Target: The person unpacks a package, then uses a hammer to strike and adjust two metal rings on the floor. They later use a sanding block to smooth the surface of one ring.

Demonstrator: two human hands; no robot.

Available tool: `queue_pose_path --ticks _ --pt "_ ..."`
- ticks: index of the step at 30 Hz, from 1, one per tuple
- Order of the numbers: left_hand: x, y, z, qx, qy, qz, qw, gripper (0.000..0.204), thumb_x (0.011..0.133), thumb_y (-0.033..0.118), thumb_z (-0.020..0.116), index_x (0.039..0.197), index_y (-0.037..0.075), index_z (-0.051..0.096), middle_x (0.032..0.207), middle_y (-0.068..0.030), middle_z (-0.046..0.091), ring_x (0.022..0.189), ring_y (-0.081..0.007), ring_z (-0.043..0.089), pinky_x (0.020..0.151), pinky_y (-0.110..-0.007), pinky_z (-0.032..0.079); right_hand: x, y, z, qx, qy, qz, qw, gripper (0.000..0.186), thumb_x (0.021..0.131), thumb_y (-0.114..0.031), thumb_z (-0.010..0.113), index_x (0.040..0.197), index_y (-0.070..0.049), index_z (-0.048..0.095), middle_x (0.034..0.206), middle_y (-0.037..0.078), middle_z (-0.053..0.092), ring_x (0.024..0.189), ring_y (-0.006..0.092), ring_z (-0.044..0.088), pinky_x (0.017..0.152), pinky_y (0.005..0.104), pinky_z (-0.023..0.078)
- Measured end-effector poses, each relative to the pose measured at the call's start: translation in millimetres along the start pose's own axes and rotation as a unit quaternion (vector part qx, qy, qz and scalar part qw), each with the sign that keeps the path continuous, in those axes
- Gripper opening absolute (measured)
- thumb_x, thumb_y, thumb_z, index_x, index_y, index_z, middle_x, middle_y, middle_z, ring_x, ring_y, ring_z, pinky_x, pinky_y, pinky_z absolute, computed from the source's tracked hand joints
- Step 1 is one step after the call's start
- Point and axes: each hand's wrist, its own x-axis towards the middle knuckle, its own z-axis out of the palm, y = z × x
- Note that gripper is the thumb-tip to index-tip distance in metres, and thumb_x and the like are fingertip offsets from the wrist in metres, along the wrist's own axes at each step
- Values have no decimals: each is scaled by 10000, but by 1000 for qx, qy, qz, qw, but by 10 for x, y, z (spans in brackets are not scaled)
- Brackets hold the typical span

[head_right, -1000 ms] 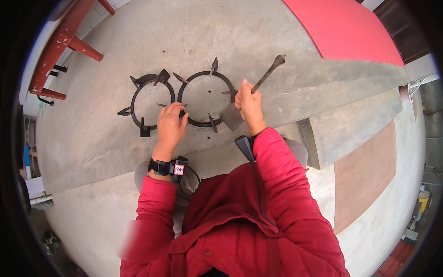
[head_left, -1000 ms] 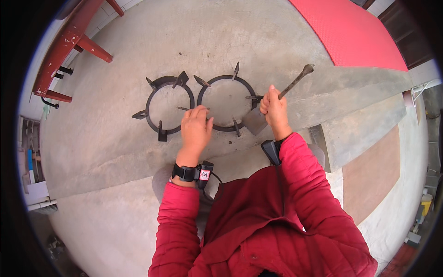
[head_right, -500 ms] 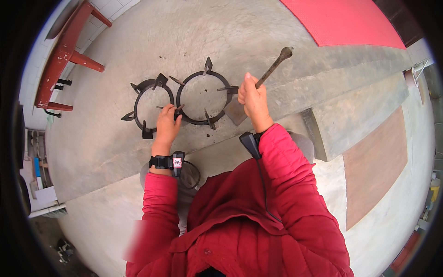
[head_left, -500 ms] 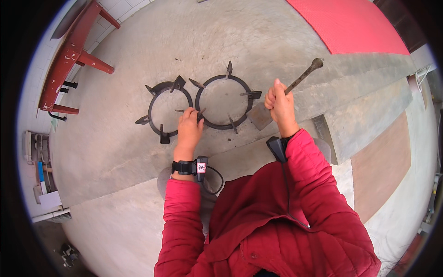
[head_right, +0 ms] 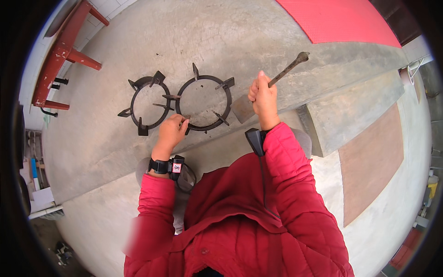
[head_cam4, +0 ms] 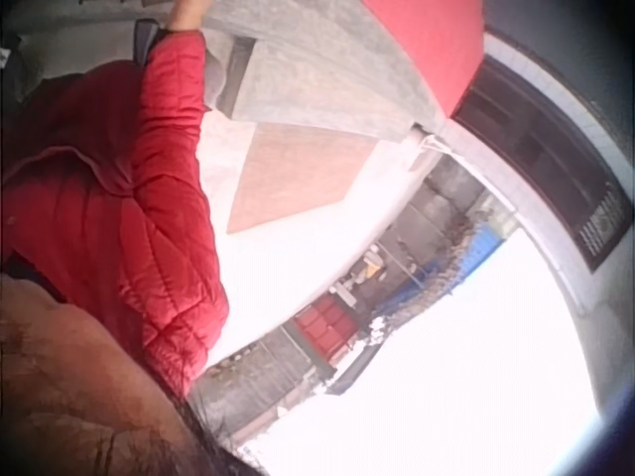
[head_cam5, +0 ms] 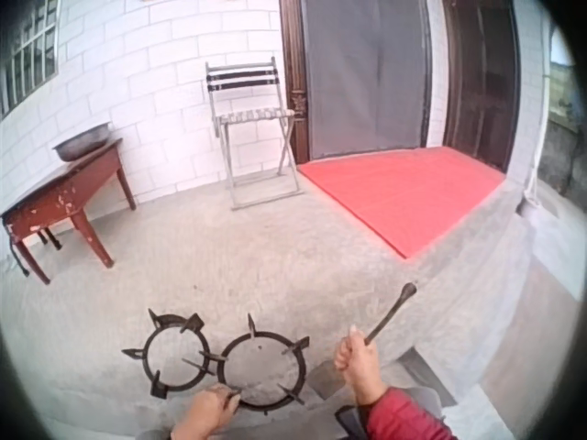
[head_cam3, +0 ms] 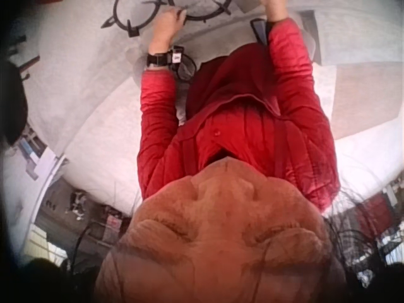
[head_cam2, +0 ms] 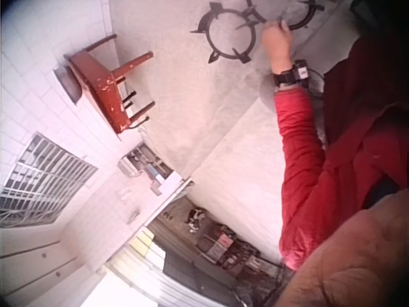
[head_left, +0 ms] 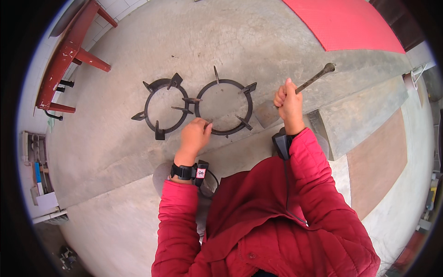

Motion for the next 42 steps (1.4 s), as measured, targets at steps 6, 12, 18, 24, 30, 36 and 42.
queue_pose_path --ticks 6,12,18,24,30,36,42 --pt "-6 37 63 19 -78 32 996 198 733 196 620 784 15 558 779 -159 575 735 -352 554 623 -431 439 110 -65 -159 3 -33 -26 999 400 917 -297 402 586 -114 272 486 -19 237 415 81 209 392 251 161" --pt "313 740 279 -24 -74 44 996 218 724 177 630 748 -3 511 715 -206 551 696 -401 527 598 -463 411 242 -687 -589 24 40 -63 997 402 918 -295 396 583 -116 267 488 -16 239 418 82 209 395 252 159" --pt "609 1605 50 -30 -59 17 998 232 749 181 601 684 -27 523 665 -222 542 649 -404 524 570 -445 408 295 -1397 -1010 45 -20 -72 996 401 912 -296 409 584 -116 266 489 -19 241 416 83 201 392 250 158" --pt "818 3101 -353 -95 -92 -31 991 316 837 222 501 684 -52 531 577 -187 537 527 -319 550 523 -380 423 86 -2534 -1733 117 56 -127 983 381 908 -285 418 591 -110 300 500 -20 272 415 77 219 390 255 180" --pt "549 3789 -754 -171 -143 -145 964 360 872 266 449 745 -56 548 584 -106 546 440 -170 535 467 -281 435 -400 -3250 -1910 146 57 -118 981 398 910 -293 417 587 -121 262 491 -19 230 415 84 195 391 250 157" --pt "-211 3870 -1175 -420 -109 -249 866 327 881 253 437 852 -56 541 720 -93 564 547 -163 540 509 -279 488 -1236 -3711 -1663 176 -63 -191 964 409 929 -318 362 589 -114 261 489 -13 242 419 90 193 401 248 180" --pt "-701 3847 -954 -575 -68 -246 778 270 881 200 445 903 -56 530 800 -106 583 640 -166 570 607 -328 544 -2151 -3727 -952 161 -161 -268 936 362 946 -278 328 652 -69 298 522 20 301 450 103 252 411 253 211"
